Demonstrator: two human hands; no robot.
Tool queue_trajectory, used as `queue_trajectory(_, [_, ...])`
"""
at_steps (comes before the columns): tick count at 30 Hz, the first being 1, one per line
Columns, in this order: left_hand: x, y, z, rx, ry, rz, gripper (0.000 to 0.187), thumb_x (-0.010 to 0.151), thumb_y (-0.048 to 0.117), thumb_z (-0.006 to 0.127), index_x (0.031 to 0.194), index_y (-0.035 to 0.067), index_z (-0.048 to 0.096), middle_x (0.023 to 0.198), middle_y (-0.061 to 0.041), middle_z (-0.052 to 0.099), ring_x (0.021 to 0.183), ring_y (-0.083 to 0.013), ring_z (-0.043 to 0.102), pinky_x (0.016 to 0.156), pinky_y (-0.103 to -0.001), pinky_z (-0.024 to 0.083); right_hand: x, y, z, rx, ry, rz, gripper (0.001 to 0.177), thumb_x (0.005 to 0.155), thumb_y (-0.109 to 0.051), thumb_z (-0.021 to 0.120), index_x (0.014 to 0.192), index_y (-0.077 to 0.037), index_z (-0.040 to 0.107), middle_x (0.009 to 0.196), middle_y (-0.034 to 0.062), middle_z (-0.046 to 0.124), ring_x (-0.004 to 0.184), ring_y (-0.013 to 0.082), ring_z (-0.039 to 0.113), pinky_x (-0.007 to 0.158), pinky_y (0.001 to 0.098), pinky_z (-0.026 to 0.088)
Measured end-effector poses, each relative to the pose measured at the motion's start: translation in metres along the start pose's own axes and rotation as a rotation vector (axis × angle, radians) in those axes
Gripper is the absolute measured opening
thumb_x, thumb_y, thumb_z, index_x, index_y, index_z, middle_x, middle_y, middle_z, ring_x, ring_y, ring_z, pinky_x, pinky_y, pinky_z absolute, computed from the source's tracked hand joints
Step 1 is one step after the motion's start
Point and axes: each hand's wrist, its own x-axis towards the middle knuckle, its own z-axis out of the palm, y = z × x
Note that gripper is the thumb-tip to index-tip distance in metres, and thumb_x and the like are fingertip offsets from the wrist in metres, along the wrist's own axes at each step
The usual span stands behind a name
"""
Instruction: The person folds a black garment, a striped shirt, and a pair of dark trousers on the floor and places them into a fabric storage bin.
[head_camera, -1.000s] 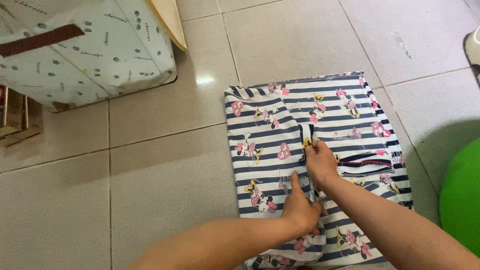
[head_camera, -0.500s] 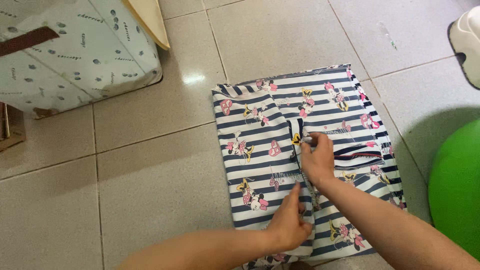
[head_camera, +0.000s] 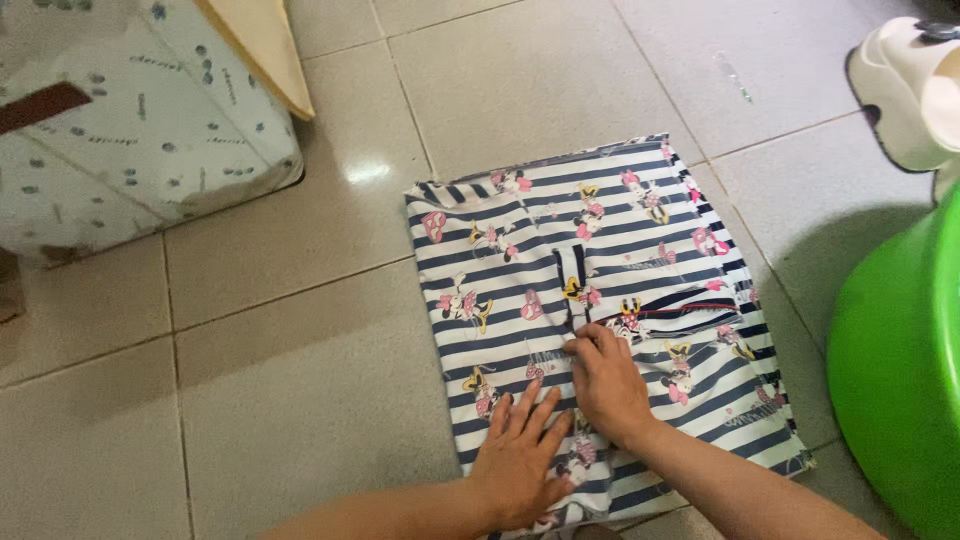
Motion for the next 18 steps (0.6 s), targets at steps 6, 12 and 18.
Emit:
queue_trajectory(6, [0.024,0.019,-0.014,0.04,-0.143,-0.09,0.083,0.102,0.049,0.069,0.166,0.005,0.038,0.179,-0.023,0.018,0.168,-0.0463,-0.001,0.127,-0.073,0.002,-0.002,0.012,0.001,0.034,0.001,0.036,0.027,0.094,-0.007,0.069,0.119,-0.013,0.075,0.135,0.0086,0.067,0.119,0.038,0.063,0.098,0.0467,0.056])
queue_trajectory(12, [0.098,0.047,-0.031,0.177,-0.121,-0.159,0.086,0.096,0.035,0.072,0.165,0.0,0.034,0.175,-0.019,0.027,0.166,-0.0425,0.012,0.125,-0.068,0.021,-0.006,0.064,-0.012,0.134,0.256,0.145,0.03,0.094,-0.002,0.065,0.122,-0.01,0.073,0.13,0.0142,0.072,0.121,0.0384,0.064,0.104,0.0487,0.053])
queue_trajectory(18, [0.172,0.046,-0.032,-0.042,-0.055,-0.302,0.072,0.093,0.015,0.068,0.159,0.003,0.044,0.167,-0.021,0.04,0.16,-0.042,0.028,0.128,-0.057,0.032,-0.01,0.178,-0.054,-0.136,0.447,0.606,0.042,0.094,-0.005,0.065,0.135,-0.013,0.07,0.136,0.0197,0.069,0.133,0.0457,0.057,0.114,0.0576,0.041])
